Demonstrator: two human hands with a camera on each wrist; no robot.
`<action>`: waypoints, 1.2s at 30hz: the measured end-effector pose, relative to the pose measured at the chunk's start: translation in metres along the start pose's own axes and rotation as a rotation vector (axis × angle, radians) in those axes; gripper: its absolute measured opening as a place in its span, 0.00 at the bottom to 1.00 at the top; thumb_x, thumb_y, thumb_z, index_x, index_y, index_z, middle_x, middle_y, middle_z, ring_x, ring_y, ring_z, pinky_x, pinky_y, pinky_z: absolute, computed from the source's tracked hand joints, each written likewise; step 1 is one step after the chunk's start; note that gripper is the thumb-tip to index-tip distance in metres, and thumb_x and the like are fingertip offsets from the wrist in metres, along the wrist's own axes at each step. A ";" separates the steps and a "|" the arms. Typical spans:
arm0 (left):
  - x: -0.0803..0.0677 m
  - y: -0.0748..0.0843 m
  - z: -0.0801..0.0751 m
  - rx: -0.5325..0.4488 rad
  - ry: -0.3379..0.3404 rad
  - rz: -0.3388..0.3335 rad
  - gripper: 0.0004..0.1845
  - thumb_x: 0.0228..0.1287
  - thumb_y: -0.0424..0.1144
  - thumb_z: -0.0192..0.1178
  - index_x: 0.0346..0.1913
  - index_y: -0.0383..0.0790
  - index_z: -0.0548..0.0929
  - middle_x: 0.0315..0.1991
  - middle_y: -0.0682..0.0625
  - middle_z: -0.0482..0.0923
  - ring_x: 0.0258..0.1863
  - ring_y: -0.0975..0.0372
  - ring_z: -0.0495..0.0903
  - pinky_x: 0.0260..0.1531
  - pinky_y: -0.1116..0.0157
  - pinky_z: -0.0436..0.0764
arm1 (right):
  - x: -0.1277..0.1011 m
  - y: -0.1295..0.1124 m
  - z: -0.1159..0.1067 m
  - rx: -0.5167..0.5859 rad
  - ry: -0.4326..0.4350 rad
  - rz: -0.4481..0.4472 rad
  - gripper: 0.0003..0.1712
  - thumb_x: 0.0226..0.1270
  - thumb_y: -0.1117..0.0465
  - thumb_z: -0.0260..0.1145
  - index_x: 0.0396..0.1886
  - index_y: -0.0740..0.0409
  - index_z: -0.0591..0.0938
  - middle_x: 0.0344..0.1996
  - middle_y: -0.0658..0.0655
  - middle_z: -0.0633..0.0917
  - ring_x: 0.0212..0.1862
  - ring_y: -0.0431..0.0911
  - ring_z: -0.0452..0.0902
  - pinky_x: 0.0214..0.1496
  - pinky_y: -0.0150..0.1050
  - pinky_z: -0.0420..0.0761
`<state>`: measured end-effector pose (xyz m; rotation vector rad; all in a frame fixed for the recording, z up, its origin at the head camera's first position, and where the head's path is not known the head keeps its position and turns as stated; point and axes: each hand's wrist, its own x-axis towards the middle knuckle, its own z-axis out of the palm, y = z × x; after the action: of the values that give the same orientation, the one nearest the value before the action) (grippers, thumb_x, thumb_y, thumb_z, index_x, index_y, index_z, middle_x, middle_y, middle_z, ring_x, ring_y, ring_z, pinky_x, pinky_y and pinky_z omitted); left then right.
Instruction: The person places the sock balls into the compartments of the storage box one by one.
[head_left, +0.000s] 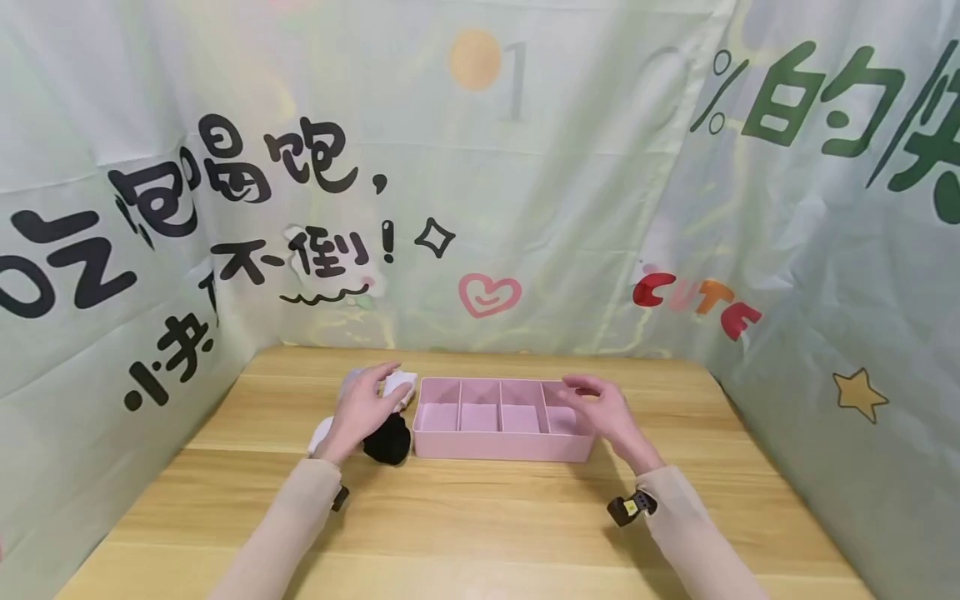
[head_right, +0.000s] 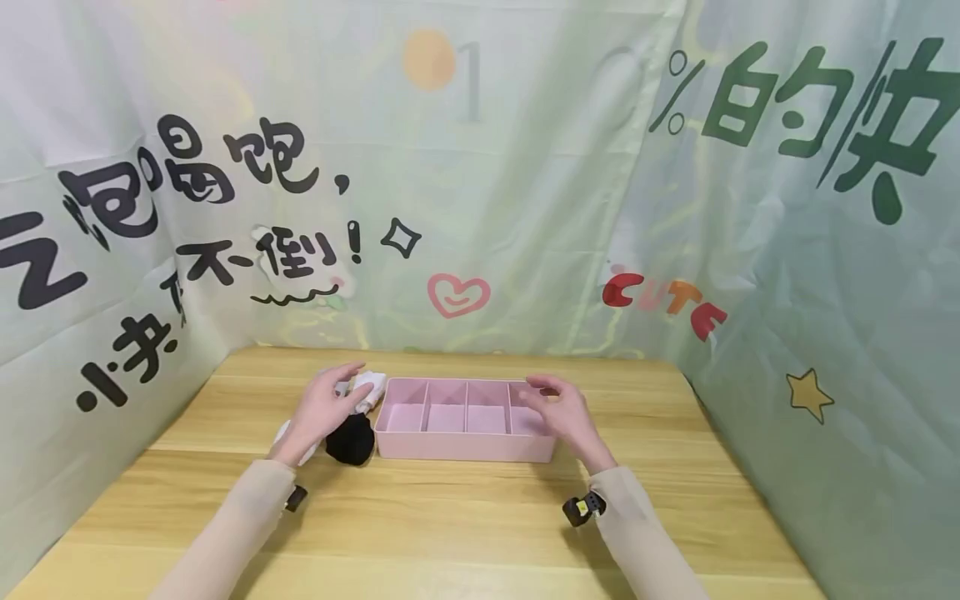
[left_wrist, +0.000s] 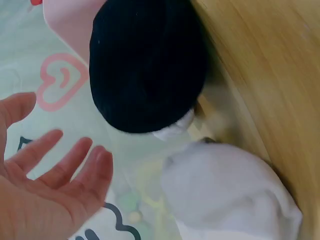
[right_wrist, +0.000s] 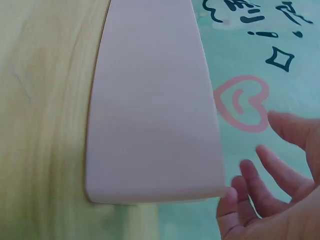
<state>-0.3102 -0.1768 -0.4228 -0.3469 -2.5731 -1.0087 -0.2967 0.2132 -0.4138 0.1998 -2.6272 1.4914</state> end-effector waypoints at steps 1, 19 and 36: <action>-0.001 -0.002 -0.002 -0.025 -0.012 -0.007 0.27 0.66 0.50 0.63 0.64 0.40 0.77 0.60 0.40 0.78 0.60 0.47 0.76 0.59 0.47 0.75 | 0.000 0.001 -0.001 0.055 0.011 0.031 0.27 0.67 0.57 0.68 0.63 0.63 0.77 0.59 0.65 0.79 0.57 0.53 0.74 0.53 0.36 0.77; -0.022 -0.066 -0.044 -0.388 -0.208 -0.175 0.33 0.60 0.39 0.69 0.67 0.35 0.72 0.65 0.33 0.72 0.61 0.39 0.73 0.59 0.46 0.75 | -0.009 0.046 -0.010 0.432 -0.246 0.205 0.42 0.69 0.67 0.62 0.77 0.64 0.53 0.75 0.70 0.56 0.72 0.64 0.58 0.64 0.46 0.76; -0.044 -0.092 -0.063 -0.618 -0.399 -0.417 0.37 0.56 0.33 0.70 0.69 0.32 0.68 0.68 0.32 0.64 0.56 0.54 0.74 0.53 0.61 0.78 | -0.012 0.054 -0.020 0.428 -0.334 0.181 0.48 0.66 0.68 0.65 0.79 0.59 0.49 0.78 0.65 0.48 0.75 0.66 0.49 0.62 0.45 0.77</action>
<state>-0.2878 -0.2909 -0.4537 -0.1706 -2.6690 -2.0819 -0.2931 0.2589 -0.4509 0.2736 -2.5771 2.2532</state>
